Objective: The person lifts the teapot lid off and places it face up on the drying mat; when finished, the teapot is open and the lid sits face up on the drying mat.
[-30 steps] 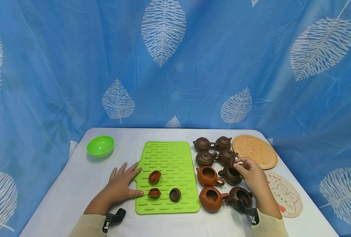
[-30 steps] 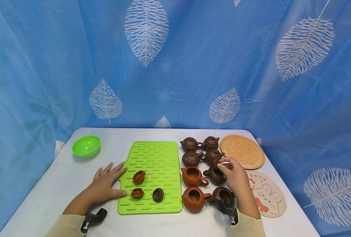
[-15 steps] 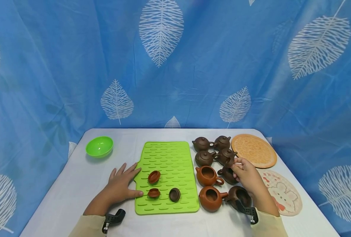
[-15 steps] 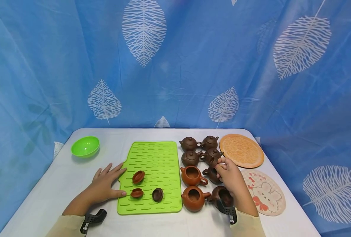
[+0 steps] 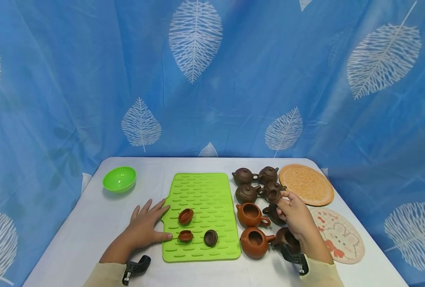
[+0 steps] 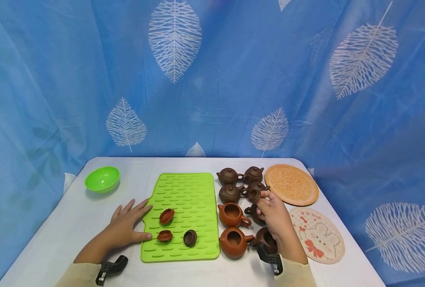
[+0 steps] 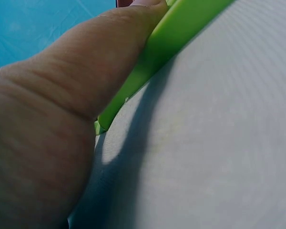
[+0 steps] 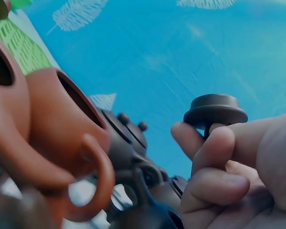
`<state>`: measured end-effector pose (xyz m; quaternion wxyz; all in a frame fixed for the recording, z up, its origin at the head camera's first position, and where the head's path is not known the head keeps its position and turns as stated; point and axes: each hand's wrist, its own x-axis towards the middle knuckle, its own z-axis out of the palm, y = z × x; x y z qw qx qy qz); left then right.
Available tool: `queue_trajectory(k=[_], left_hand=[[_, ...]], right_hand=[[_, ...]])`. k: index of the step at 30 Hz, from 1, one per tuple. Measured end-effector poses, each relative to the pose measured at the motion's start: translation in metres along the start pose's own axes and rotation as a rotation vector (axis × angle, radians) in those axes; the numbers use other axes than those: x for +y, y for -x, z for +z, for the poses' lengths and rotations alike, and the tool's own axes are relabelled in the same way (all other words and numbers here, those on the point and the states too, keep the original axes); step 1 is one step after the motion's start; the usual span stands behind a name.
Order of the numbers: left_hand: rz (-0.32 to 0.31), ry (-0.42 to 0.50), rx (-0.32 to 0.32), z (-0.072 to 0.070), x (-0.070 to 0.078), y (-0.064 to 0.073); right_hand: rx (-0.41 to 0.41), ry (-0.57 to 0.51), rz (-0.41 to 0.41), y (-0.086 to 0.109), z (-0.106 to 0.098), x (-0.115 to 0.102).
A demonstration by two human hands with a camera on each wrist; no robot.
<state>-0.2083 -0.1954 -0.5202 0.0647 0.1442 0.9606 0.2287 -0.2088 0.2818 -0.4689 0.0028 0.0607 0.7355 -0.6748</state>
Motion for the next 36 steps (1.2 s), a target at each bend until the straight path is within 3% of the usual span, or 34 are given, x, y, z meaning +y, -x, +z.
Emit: queue_trajectory(k=[14,28,36], left_hand=[[-0.005,0.009,-0.008,-0.002,0.003,-0.001],[-0.001,0.01,-0.008,-0.003,0.005,0.001],[0.002,0.004,-0.003,-0.001,0.001,0.001]], right_hand=[[-0.169,-0.174,-0.027,0.006,0.033,-0.003],[-0.317,-0.138,0.027,0.004,0.08,-0.014],[-0.415,-0.035,0.024,-0.004,0.108,-0.024]])
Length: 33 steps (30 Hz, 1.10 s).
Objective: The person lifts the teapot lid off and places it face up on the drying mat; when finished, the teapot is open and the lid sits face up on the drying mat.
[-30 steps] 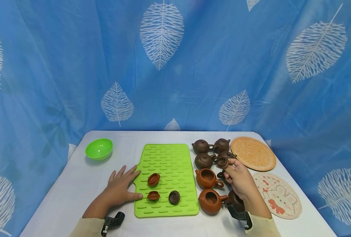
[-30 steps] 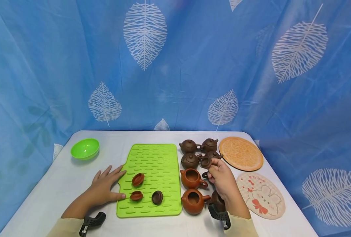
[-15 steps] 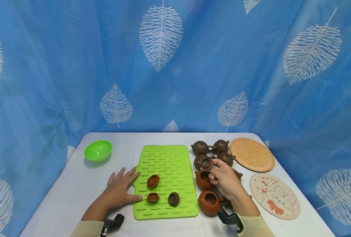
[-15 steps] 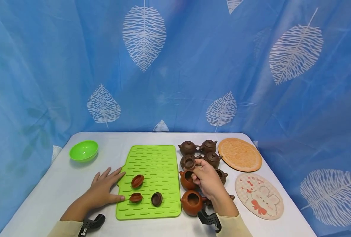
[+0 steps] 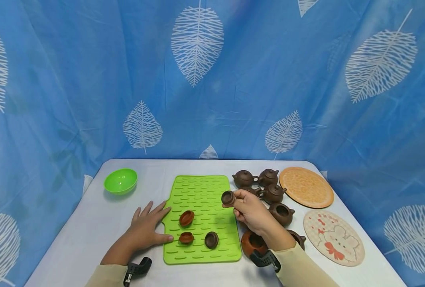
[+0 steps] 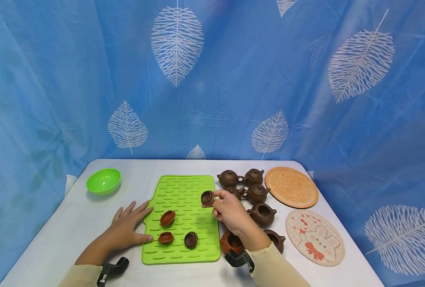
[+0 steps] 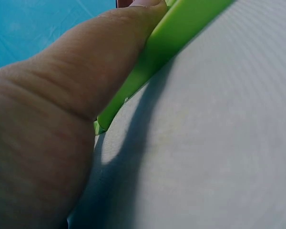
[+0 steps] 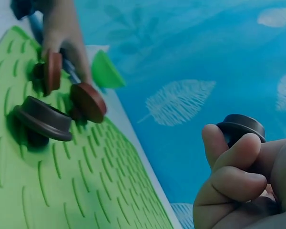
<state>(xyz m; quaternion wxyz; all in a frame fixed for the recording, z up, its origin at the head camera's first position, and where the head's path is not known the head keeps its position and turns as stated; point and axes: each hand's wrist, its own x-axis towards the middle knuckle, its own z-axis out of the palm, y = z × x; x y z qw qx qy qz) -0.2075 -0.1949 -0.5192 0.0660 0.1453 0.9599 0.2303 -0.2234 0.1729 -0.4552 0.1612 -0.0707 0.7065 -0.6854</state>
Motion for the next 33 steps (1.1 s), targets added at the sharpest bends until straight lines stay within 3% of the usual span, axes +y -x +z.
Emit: queue_trajectory(k=[7,16,33], left_hand=[[-0.001,0.003,0.007,-0.002,0.0,0.001],[0.011,0.021,0.003,-0.001,0.002,0.001],[0.011,0.011,0.009,0.001,-0.001,0.0]], right_hand=[[-0.029,0.141,0.046,-0.014,0.014,-0.002],[-0.061,0.186,0.105,-0.029,0.028,0.008],[-0.101,0.404,0.15,-0.038,0.037,0.021]])
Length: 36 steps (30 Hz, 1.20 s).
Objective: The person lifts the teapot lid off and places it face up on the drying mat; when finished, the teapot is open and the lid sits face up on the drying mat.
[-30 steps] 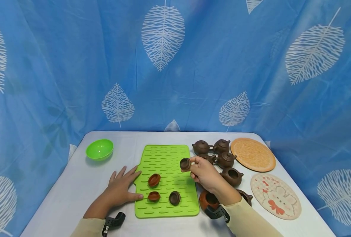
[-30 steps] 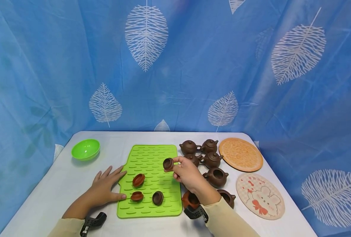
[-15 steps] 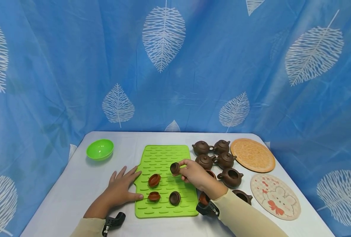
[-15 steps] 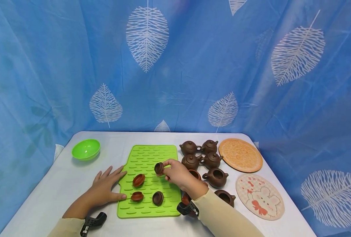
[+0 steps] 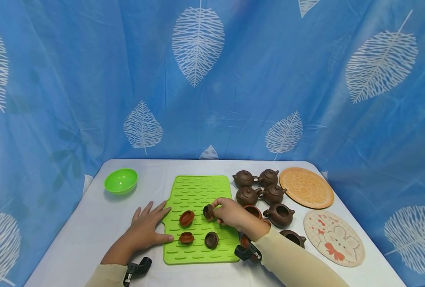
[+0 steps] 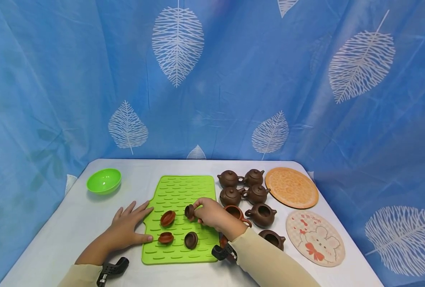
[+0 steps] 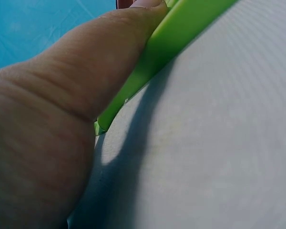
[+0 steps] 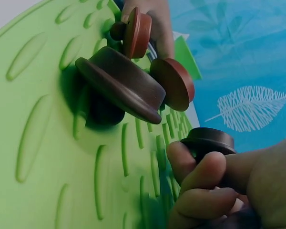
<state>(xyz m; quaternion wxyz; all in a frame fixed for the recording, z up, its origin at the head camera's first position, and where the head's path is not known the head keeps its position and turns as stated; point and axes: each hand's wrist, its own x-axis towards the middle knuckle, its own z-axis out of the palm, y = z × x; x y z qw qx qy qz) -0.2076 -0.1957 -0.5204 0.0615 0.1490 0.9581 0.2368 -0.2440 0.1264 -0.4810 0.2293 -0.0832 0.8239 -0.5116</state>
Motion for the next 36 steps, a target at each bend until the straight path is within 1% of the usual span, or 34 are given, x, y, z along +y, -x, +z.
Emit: queue_trajectory(k=[8,16,22,28,36], left_hand=[[-0.001,-0.008,-0.006,0.0002,-0.0002,0.0012],[0.0,-0.013,-0.009,-0.0003,0.001,0.0014],[-0.012,-0.017,-0.013,-0.0004,0.0014,0.0009],[-0.008,-0.007,-0.009,-0.0015,0.0035,0.0017],[-0.006,0.009,-0.008,-0.0011,0.0034,0.0021]], right_hand=[[-0.031,0.014,0.01,0.0005,0.0017,0.0036],[-0.033,0.008,0.029,0.0026,0.0043,0.0046],[-0.051,0.011,0.016,0.0036,0.0045,0.003],[-0.065,-0.012,0.023,0.0026,0.0039,0.004],[-0.072,-0.004,0.021,0.0036,0.0025,0.0022]])
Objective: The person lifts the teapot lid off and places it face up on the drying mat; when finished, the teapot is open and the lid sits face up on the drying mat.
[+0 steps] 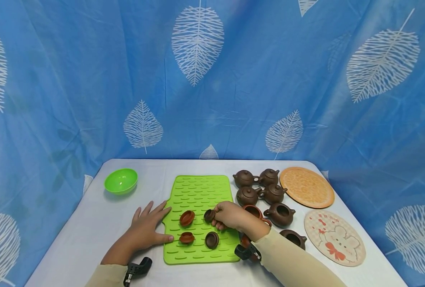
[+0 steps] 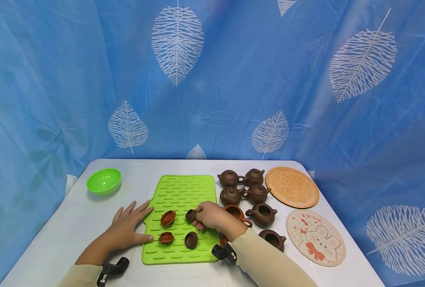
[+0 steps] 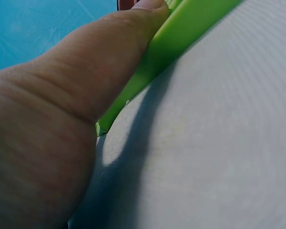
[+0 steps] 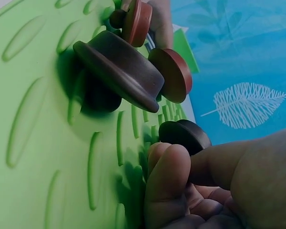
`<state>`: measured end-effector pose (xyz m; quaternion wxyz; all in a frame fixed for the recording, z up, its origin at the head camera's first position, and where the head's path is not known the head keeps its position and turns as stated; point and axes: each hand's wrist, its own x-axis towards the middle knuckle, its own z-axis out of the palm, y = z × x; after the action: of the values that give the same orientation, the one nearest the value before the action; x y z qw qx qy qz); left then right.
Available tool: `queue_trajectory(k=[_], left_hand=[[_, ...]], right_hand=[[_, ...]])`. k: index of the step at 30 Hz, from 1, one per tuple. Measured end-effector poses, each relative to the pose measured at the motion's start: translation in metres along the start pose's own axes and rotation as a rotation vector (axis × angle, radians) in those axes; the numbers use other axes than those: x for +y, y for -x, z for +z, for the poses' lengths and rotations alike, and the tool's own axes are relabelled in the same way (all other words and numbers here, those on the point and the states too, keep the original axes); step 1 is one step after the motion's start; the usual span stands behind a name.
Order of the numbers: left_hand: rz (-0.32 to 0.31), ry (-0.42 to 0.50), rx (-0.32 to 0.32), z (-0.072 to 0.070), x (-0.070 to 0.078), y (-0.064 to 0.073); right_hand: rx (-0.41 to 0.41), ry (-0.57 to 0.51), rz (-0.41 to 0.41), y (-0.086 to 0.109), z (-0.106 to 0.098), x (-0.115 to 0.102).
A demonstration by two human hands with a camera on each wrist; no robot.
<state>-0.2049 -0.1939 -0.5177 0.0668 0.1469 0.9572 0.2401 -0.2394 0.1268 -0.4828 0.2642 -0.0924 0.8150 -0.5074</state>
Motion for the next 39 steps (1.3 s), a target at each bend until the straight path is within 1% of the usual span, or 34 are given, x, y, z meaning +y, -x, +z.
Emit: queue_trajectory(k=[7,11,15,18,21,25,27,32,36,39], left_hand=[[-0.004,-0.008,-0.003,0.002,-0.002,-0.001],[-0.008,-0.011,-0.004,0.003,-0.001,-0.002],[-0.007,-0.012,-0.005,0.003,-0.001,-0.002],[-0.005,-0.014,-0.005,0.002,-0.001,-0.002],[-0.005,-0.016,-0.002,0.002,-0.002,-0.002],[-0.005,-0.018,0.002,0.002,-0.003,-0.002],[-0.004,-0.019,0.0,0.002,-0.003,-0.002],[-0.007,-0.018,-0.002,0.001,-0.002,-0.002],[-0.008,-0.015,-0.001,0.001,-0.003,-0.003],[-0.008,-0.018,-0.005,0.002,-0.003,-0.003]], right_hand=[[0.023,0.036,0.013,0.004,-0.004,-0.003],[0.052,0.085,0.014,0.01,-0.009,-0.009],[0.101,0.093,0.016,0.013,-0.019,-0.016],[0.164,0.073,0.003,0.015,-0.03,-0.022],[0.25,0.044,-0.024,0.014,-0.043,-0.025],[0.363,0.018,-0.055,0.013,-0.06,-0.024],[0.407,0.027,-0.065,0.014,-0.068,-0.022],[0.486,0.074,-0.082,0.016,-0.084,-0.014],[0.537,0.065,-0.092,0.017,-0.095,-0.007],[0.57,0.058,-0.083,0.016,-0.1,-0.001]])
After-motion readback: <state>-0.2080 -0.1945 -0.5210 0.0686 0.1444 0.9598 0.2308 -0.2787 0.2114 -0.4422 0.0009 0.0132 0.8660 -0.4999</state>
